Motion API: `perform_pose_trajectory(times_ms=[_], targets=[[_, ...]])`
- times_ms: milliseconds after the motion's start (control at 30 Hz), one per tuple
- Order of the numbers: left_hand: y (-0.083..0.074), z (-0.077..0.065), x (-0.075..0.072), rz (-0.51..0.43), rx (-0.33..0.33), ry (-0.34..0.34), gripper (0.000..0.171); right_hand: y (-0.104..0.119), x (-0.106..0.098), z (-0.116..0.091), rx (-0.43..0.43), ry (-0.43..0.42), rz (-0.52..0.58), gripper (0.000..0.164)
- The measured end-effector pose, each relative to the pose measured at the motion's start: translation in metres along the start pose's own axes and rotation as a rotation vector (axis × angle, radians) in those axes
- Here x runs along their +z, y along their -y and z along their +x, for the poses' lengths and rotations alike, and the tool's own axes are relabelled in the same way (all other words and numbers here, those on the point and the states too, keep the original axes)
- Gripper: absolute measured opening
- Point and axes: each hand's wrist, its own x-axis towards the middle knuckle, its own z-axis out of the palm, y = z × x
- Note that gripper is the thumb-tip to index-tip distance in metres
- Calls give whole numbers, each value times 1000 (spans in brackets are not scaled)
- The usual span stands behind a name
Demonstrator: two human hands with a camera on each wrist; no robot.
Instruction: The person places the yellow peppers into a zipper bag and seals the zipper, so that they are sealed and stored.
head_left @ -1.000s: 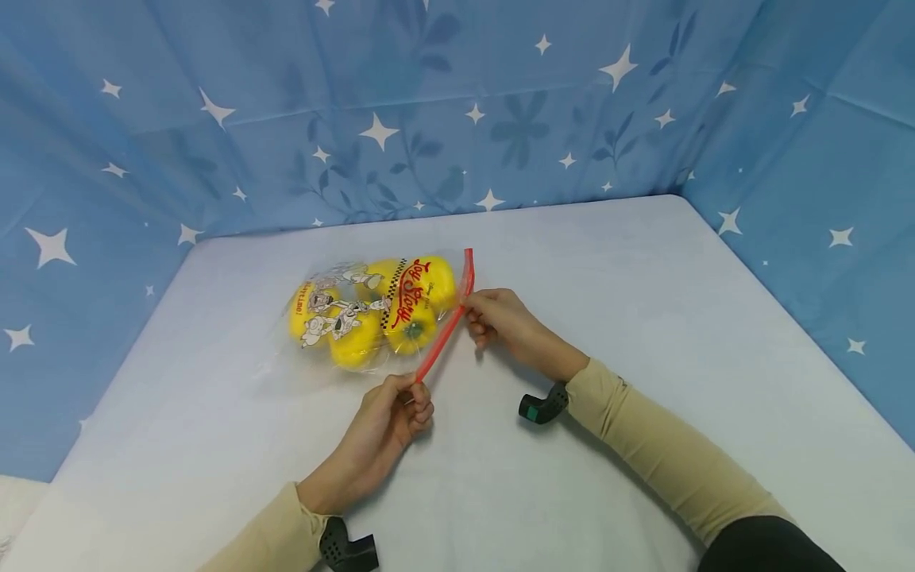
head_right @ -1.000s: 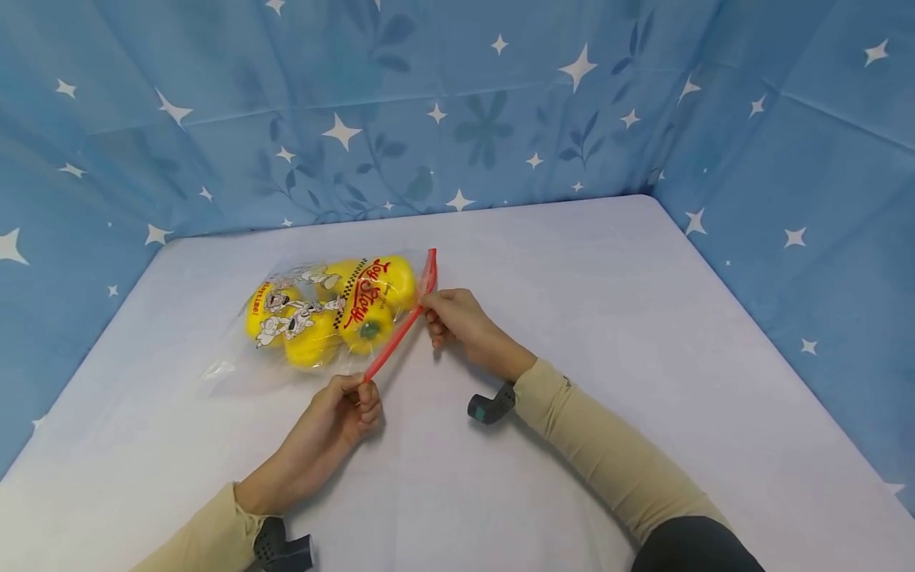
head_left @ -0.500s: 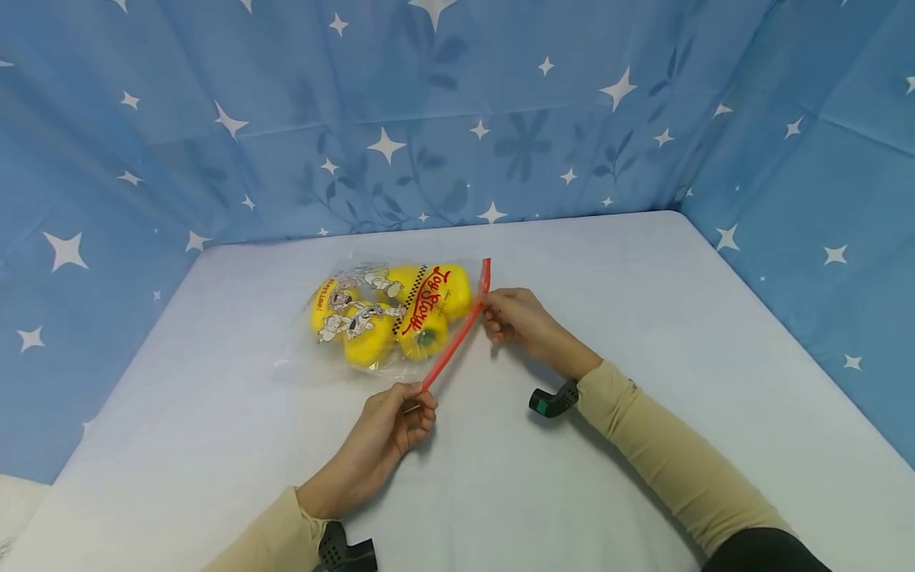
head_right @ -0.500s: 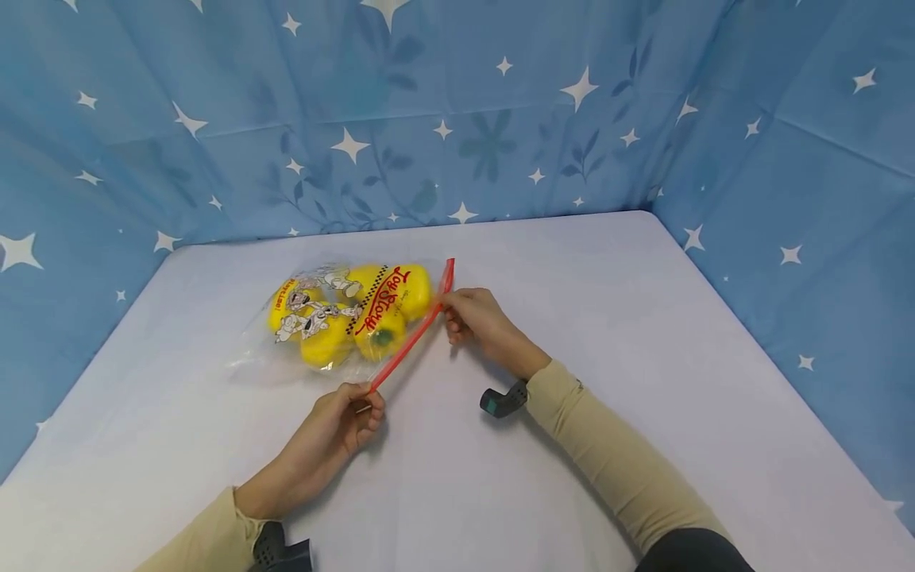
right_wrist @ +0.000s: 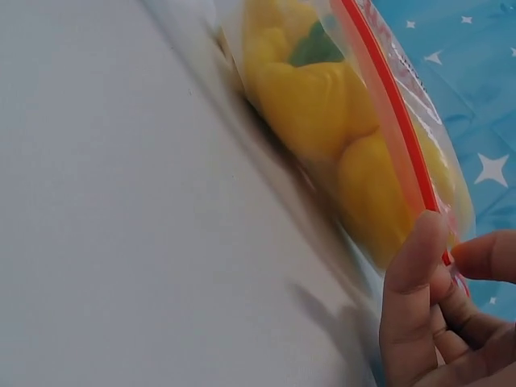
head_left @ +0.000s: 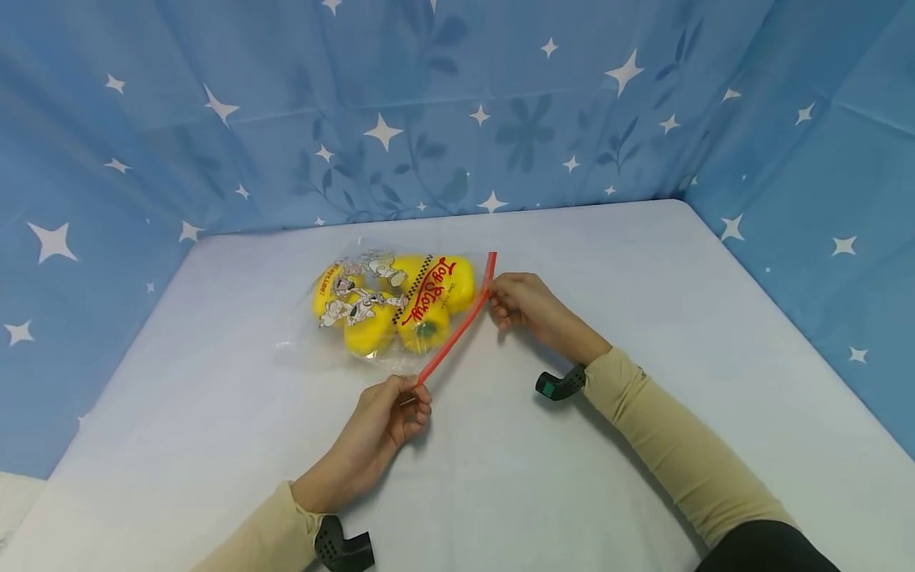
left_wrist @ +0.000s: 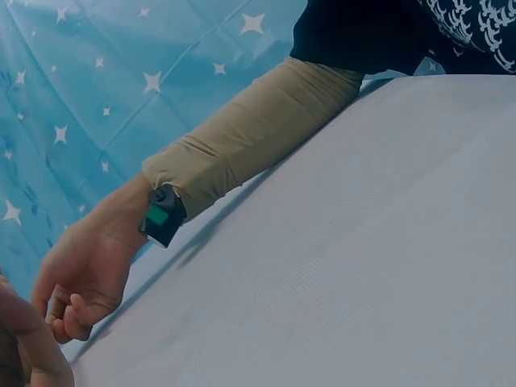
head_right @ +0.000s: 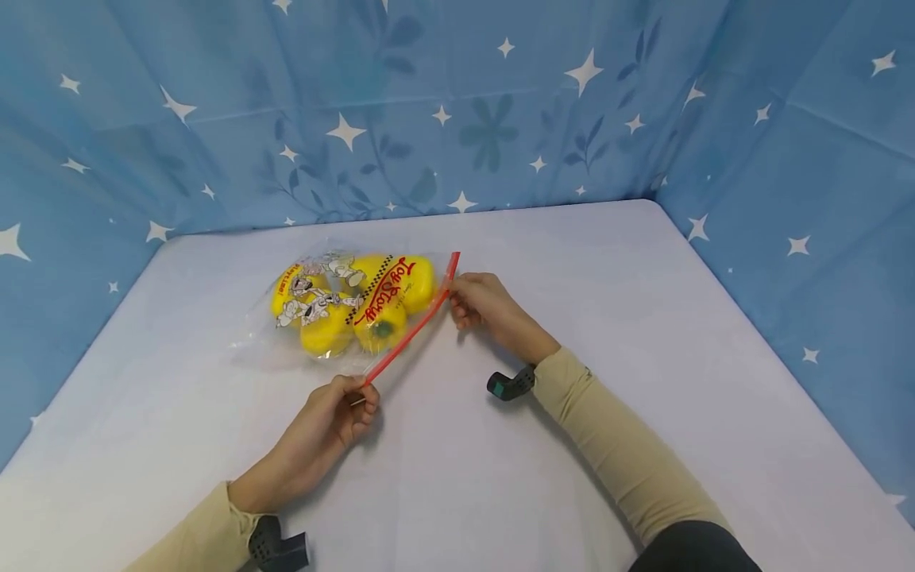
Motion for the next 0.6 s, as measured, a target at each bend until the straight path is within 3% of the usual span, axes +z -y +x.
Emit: perform_pose_trajectory(times_ms=[400,600], targets=[[3,2,-2,-10,0,-39,24,-2,-7,8,-2,49,55,20],[5,2,-5,-25,8,-44,22,-1,-8,11,51,55,166,18]])
